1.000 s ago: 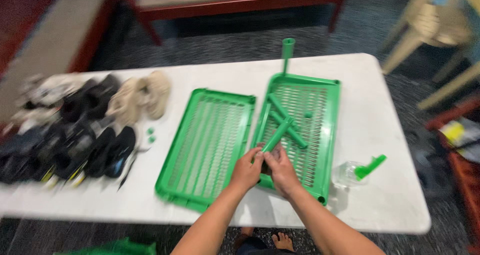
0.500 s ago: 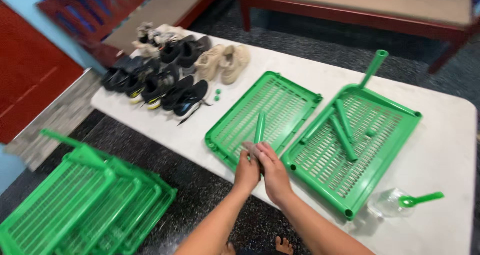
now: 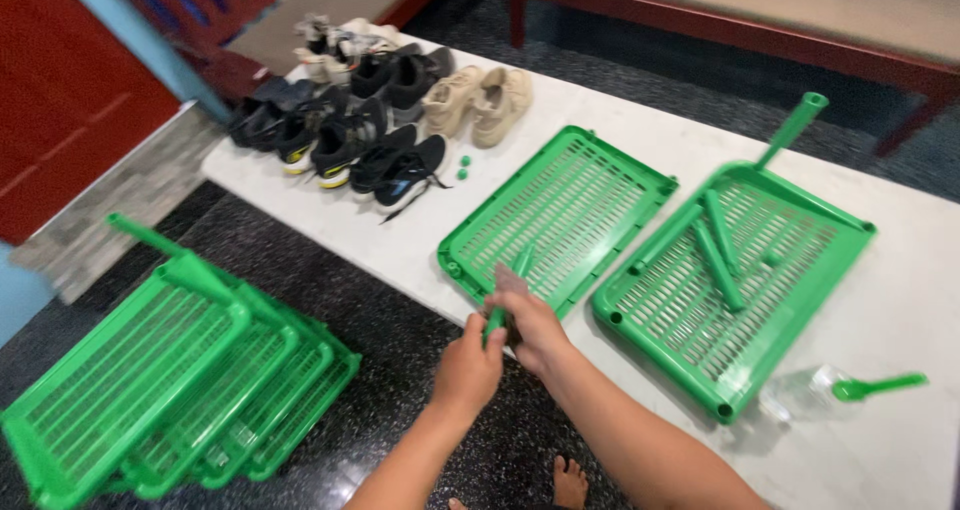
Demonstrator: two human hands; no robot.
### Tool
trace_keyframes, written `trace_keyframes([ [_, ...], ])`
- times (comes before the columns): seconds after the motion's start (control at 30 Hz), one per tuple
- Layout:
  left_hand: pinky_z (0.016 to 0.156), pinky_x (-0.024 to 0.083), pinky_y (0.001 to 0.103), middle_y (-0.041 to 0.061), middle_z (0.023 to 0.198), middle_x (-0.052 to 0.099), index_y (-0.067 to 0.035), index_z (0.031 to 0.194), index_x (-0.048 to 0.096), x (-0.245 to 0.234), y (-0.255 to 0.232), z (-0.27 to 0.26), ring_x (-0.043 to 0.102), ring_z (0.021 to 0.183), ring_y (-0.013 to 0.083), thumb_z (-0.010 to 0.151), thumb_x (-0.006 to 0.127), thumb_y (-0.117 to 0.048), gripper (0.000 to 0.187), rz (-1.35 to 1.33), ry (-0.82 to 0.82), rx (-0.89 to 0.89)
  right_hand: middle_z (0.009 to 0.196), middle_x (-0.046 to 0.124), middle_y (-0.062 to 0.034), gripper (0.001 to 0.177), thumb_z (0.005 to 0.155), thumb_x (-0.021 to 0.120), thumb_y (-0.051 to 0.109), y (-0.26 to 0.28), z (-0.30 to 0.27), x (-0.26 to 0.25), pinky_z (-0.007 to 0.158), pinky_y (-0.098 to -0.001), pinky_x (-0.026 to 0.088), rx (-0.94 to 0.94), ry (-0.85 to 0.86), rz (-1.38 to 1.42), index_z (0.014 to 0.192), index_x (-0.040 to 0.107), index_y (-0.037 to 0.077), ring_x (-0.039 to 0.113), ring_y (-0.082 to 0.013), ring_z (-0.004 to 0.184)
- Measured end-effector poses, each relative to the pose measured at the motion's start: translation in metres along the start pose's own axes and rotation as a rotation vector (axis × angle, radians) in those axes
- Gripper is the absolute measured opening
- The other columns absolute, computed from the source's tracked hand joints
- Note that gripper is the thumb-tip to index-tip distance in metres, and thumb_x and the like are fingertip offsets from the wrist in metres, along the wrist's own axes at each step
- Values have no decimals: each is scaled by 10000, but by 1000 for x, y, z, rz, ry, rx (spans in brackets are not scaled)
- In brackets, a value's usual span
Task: The person wipes the surface of a green plastic stool seat with a cloth, then inserts the legs into the seat and stacks the assembled stools on the floor. The person repeats this process for multiple stools.
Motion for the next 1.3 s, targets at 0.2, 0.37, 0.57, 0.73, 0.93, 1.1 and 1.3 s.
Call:
trace_keyframes([
  [0.2,699,498,628,236,826,727,-125,1082,512,-27,12,-11,682,824,501,1006,497,-435,320,95,44,35,908,648,-190,353,838,657,102,-2,23,7,767,-447,584,16,-86,62,1125,564,-80,640,-342,853],
  [0.37,666,500,623,242,821,725,-126,1062,534,-45,21,-3,679,812,499,995,492,-401,286,-37,-53,142,1000,650,-27,435,812,669,76,-41,-10,34,800,-368,574,2,-66,137,1233,558,78,633,-218,919],
  [0.57,652,500,584,217,756,714,-95,1042,551,-40,52,-19,693,773,472,994,508,-444,355,-77,64,48,865,647,-116,303,811,657,101,-31,-4,26,821,-445,583,38,-178,129,1100,580,54,643,-256,822],
  [0.73,688,535,517,191,822,730,-79,1014,585,-34,81,-27,716,804,426,995,519,-459,387,-235,-26,79,797,656,-131,197,823,627,179,-61,-14,30,775,-493,593,97,-113,216,943,592,27,675,-286,770],
  [0.93,723,537,497,198,935,734,-63,1061,564,-32,96,-20,710,873,403,994,509,-439,386,-329,-132,89,864,700,-112,199,852,648,243,-114,-40,54,787,-411,562,280,-112,166,921,635,57,675,-252,829],
  [1.1,635,514,455,170,779,697,-57,1004,556,-24,101,-21,688,713,333,1012,492,-443,391,-310,17,61,907,640,-82,260,841,682,58,-68,-12,49,762,-388,544,18,-49,56,1077,626,152,642,-217,835],
  [1.3,493,441,324,28,609,549,-78,994,592,-10,91,-16,545,511,138,1041,390,-461,437,-605,192,-34,897,698,-110,192,862,653,153,-55,-30,50,757,-360,600,23,-91,117,1026,616,60,686,-210,802],
])
Point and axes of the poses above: each hand's wrist, its own z-axis towards the middle knuckle, its own x-axis out of the palm, y = z × x, the point moved 7 cm from there along z, towards the middle knuckle
